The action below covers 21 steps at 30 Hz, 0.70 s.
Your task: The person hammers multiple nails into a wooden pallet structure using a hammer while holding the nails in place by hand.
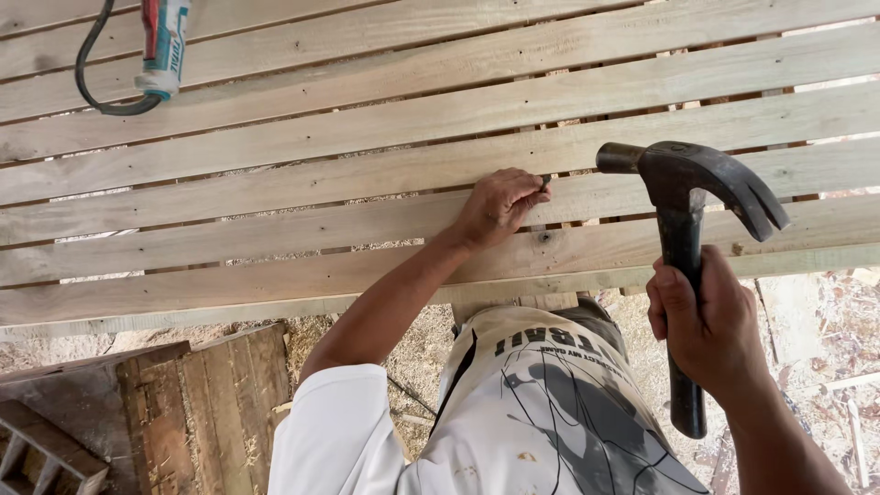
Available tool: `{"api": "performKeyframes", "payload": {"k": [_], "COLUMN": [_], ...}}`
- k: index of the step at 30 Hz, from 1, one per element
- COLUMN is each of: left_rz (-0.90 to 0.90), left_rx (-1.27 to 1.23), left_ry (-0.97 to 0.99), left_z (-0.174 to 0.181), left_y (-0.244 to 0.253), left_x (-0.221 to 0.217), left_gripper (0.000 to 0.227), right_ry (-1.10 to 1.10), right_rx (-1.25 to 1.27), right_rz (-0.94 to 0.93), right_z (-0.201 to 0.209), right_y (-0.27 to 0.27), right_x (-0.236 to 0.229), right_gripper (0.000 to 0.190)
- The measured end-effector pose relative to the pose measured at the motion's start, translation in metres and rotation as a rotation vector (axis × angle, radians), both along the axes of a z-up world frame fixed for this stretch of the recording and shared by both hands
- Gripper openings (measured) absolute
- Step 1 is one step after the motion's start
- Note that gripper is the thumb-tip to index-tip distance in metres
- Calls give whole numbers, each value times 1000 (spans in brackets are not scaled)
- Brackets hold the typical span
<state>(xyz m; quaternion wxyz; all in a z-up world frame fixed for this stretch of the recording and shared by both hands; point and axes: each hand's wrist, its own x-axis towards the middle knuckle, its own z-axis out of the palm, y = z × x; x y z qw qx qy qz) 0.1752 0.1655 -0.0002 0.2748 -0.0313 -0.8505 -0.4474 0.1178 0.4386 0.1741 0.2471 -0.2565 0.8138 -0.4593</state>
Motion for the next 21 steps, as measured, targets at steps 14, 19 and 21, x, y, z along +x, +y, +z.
{"api": "performKeyframes", "payload": {"k": [14,19,21], "left_rz": [13,-19,-17], "left_rx": [-76,-101,-81], "left_ry": [-88,-28,-29], "left_z": [1,-30,-27], "left_y": [-1,2,-2], "left_x": [5,0,-4], "left_gripper": [9,9,3], "right_ry": [22,-23,54], "right_rx": [-14,563,339], "right_rz": [15,212,190], "right_z": [14,3,13], "right_y": [-3,-29,-26], "right_x": [-6,-5,-4], "right_gripper": [20,26,25]}}
